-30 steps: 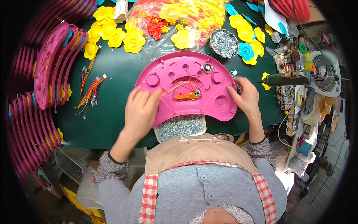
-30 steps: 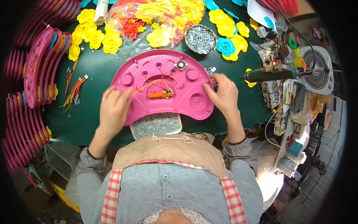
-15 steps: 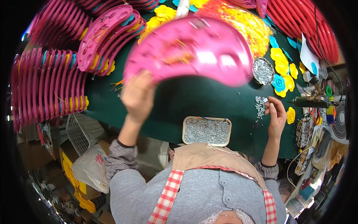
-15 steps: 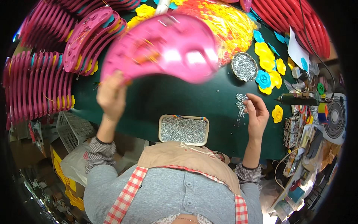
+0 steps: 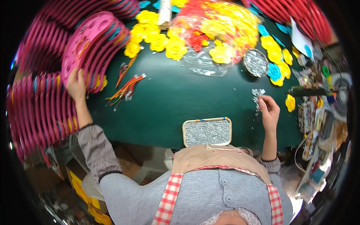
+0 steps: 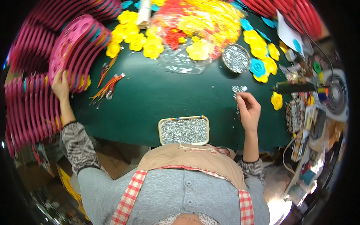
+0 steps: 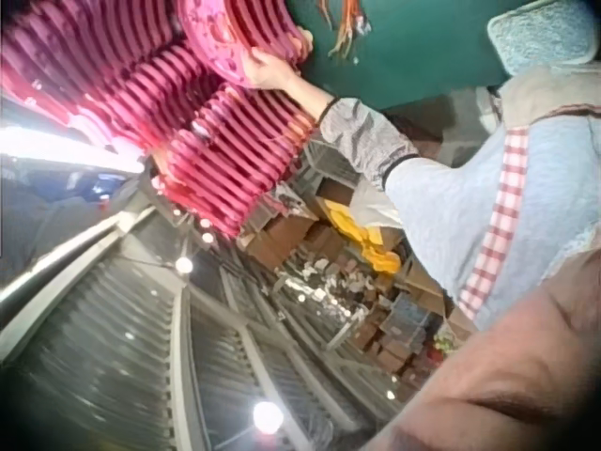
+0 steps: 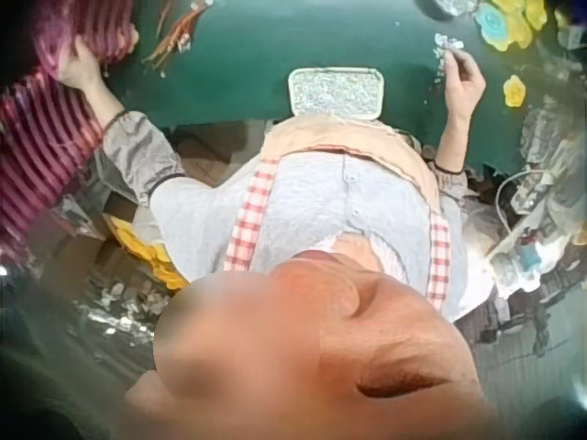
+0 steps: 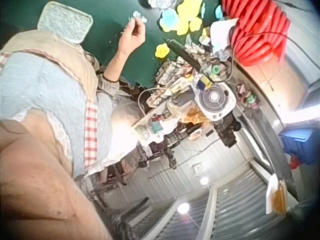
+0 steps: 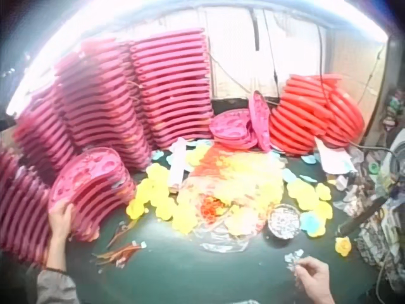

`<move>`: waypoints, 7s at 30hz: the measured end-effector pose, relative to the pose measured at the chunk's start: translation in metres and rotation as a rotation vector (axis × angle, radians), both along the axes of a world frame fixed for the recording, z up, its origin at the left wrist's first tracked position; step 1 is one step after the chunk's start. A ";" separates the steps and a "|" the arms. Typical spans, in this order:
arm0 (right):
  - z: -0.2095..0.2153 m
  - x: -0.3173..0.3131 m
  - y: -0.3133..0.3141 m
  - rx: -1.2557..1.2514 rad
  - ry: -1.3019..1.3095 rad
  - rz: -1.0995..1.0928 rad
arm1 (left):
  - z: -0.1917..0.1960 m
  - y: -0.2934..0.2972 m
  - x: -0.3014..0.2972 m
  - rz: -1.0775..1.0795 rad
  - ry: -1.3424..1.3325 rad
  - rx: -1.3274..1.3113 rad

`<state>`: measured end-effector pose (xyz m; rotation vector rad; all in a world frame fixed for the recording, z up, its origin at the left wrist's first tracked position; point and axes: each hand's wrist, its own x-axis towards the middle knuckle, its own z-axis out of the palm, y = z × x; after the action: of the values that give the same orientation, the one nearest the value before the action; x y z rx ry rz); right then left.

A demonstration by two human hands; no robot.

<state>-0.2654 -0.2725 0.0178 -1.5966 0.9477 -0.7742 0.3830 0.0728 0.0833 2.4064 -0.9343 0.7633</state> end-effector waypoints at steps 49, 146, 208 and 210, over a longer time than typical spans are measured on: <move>-0.009 0.054 -0.019 -0.595 0.216 0.202 | -0.095 -0.089 -0.337 -0.782 0.532 0.238; -0.016 0.068 0.002 -0.158 0.167 0.254 | -0.072 -0.091 -0.253 -0.507 1.418 -0.470; 0.013 0.220 -0.127 -0.635 0.329 0.355 | -0.080 -0.356 -0.202 -0.932 0.276 0.578; 0.033 0.196 -0.090 -0.593 0.212 0.490 | -0.087 -0.352 -0.195 -0.966 0.329 0.578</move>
<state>-0.0689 -0.3621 0.0511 -2.3487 0.4386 -0.5677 0.1875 -0.2788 -0.0039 1.9662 -2.0960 -0.2879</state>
